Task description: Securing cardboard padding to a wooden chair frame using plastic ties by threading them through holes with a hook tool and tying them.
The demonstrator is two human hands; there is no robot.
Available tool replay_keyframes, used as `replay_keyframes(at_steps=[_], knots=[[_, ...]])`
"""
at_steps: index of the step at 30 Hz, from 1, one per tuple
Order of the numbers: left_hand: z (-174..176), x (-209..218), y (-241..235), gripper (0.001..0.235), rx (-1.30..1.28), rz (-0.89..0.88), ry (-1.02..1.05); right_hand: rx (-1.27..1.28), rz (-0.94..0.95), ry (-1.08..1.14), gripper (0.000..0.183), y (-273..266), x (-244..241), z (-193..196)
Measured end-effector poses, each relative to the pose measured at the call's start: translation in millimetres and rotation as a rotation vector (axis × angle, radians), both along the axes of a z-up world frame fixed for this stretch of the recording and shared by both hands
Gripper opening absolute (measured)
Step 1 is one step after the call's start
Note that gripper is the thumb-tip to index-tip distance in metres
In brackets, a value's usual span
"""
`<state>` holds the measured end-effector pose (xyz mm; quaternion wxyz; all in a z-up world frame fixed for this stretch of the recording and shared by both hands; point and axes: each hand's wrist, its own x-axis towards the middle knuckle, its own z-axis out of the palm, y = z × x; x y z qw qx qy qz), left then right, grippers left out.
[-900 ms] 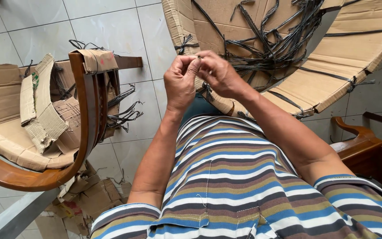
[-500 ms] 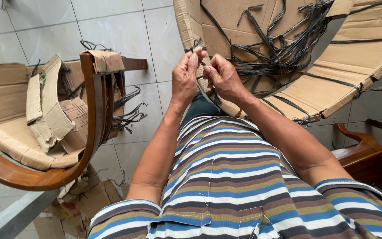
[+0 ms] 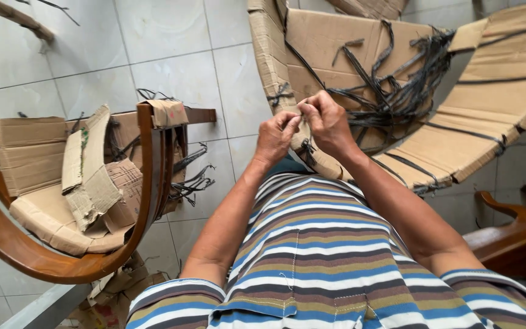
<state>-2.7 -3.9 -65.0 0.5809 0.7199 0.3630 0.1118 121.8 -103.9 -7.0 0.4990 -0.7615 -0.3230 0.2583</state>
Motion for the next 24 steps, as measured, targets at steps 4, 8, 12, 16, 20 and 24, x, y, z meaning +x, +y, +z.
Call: replay_keyframes(at_steps=[4,8,12,16,20,24], knots=[[10,14,-3,0.012,-0.004,0.092,-0.025,0.060,0.037,-0.327,0.018,-3,7,14],[17,20,-6,0.014,0.005,0.074,-0.038,0.037,0.049,-0.585,0.024,-10,1,7],[17,26,-11,0.018,0.022,0.032,-0.075,-0.002,0.034,-0.725,0.025,-13,1,4],[32,25,-14,0.020,0.017,0.017,-0.104,0.002,0.041,-0.723,0.026,-15,9,5],[40,21,-22,0.013,0.037,-0.042,-0.160,-0.006,0.094,-0.650,0.025,-16,15,-6],[37,21,-22,0.013,0.051,-0.001,-0.158,0.069,0.172,-0.343,0.018,-17,16,-17]])
